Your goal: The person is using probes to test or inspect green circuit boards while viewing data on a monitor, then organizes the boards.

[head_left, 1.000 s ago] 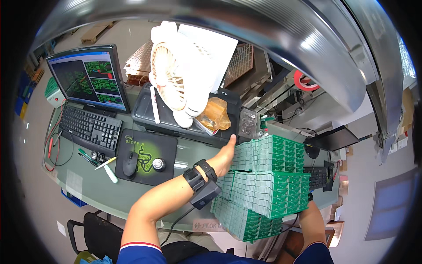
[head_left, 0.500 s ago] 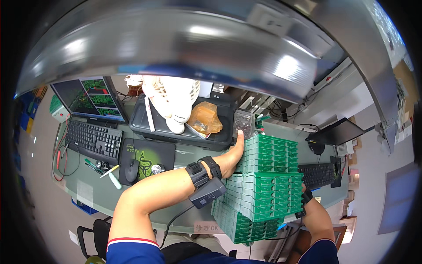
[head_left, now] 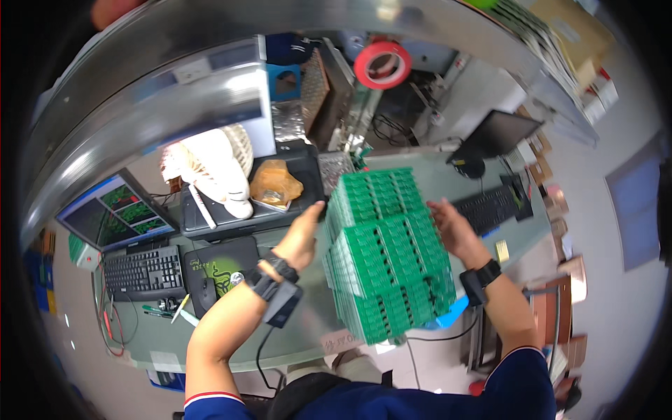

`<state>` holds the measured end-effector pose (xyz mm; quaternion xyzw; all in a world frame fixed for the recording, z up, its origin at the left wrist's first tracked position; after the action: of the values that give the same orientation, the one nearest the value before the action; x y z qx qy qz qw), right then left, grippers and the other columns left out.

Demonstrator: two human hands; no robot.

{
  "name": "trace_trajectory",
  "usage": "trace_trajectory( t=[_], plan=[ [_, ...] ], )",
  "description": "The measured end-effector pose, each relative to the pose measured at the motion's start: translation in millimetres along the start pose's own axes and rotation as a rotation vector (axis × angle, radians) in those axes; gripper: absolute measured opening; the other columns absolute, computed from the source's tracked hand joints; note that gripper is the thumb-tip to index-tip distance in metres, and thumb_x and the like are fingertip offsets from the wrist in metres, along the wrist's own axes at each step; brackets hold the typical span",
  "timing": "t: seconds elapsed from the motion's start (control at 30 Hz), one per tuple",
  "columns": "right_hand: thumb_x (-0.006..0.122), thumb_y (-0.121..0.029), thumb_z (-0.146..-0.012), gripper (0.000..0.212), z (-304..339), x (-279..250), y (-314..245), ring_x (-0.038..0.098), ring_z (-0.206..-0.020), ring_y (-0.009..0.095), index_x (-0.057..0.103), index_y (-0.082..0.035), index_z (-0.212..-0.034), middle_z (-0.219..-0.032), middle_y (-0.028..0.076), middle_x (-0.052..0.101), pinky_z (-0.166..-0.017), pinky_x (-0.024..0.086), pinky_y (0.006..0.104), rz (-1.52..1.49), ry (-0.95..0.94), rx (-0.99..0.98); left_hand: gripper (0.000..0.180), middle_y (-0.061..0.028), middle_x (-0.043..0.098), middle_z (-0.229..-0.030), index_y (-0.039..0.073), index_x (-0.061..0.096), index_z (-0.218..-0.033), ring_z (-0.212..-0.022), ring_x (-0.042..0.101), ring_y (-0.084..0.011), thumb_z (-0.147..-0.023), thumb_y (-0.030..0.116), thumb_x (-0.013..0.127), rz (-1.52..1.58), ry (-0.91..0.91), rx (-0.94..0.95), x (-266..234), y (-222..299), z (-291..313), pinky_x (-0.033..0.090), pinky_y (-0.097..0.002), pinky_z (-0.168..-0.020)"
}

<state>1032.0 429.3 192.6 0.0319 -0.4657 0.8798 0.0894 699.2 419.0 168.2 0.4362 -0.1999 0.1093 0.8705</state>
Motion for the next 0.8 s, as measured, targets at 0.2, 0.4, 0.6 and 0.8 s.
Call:
trace_trajectory(
  t=[0.2, 0.4, 0.6, 0.8],
  plan=[
    [0.048, -0.038, -0.098, 0.04, 138, -72, -4, 0.046, -0.058, 0.015, 0.043, -0.013, -0.066, -0.055, -0.001, 0.04, -0.084, 0.046, 0.0373, -0.229, -0.014, -0.419, 0.034, -0.0078, 0.049, -0.138, 0.009, 0.059, -0.115, -0.133, 0.034, -0.0235, -0.095, 0.036, 0.053, 0.215, 0.073, 0.176, -93, -46, 87, 0.02, -0.0464, -0.111],
    [0.041, -0.023, -0.101, 0.026, 269, -56, 50, 0.057, -0.053, 0.015, 0.056, -0.002, -0.104, -0.052, 0.001, 0.05, -0.085, 0.05, 0.0441, -0.013, -0.577, -0.318, 0.024, -0.0028, 0.067, -0.101, 0.011, 0.059, -0.087, -0.108, 0.058, -0.0193, -0.094, 0.033, 0.057, 0.665, 0.194, 0.242, -145, -161, 215, 0.046, -0.0374, -0.095],
    [0.039, -0.022, -0.101, 0.046, 251, 28, 143, 0.043, -0.127, 0.026, 0.032, 0.0, -0.141, -0.133, 0.015, 0.048, -0.11, 0.031, 0.0385, 0.405, -1.262, -0.236, 0.028, -0.0085, 0.061, -0.117, 0.006, 0.056, -0.11, -0.102, 0.06, -0.0228, -0.098, 0.03, 0.048, 0.772, 0.447, 0.189, -54, -265, 266, 0.047, -0.0394, -0.095],
    [0.03, -0.055, -0.097, 0.073, 275, 120, 281, 0.013, -0.144, 0.028, 0.022, -0.003, -0.147, -0.153, 0.016, 0.021, -0.116, 0.012, 0.0409, 0.71, -1.391, -1.089, 0.063, -0.0169, 0.046, -0.136, 0.003, 0.04, -0.131, -0.128, 0.041, -0.0296, -0.096, 0.054, 0.029, 0.769, 0.253, 0.412, 5, -345, 300, 0.027, -0.0482, -0.11]
  ],
)
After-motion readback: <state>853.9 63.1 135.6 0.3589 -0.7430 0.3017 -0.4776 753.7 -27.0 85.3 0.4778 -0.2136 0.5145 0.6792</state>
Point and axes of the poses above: each hand's wrist, its own z-axis away from the middle knuckle, its own x-axis out of the palm, y = z × x, the point moved 1 cm from there along -z, towards the middle knuckle
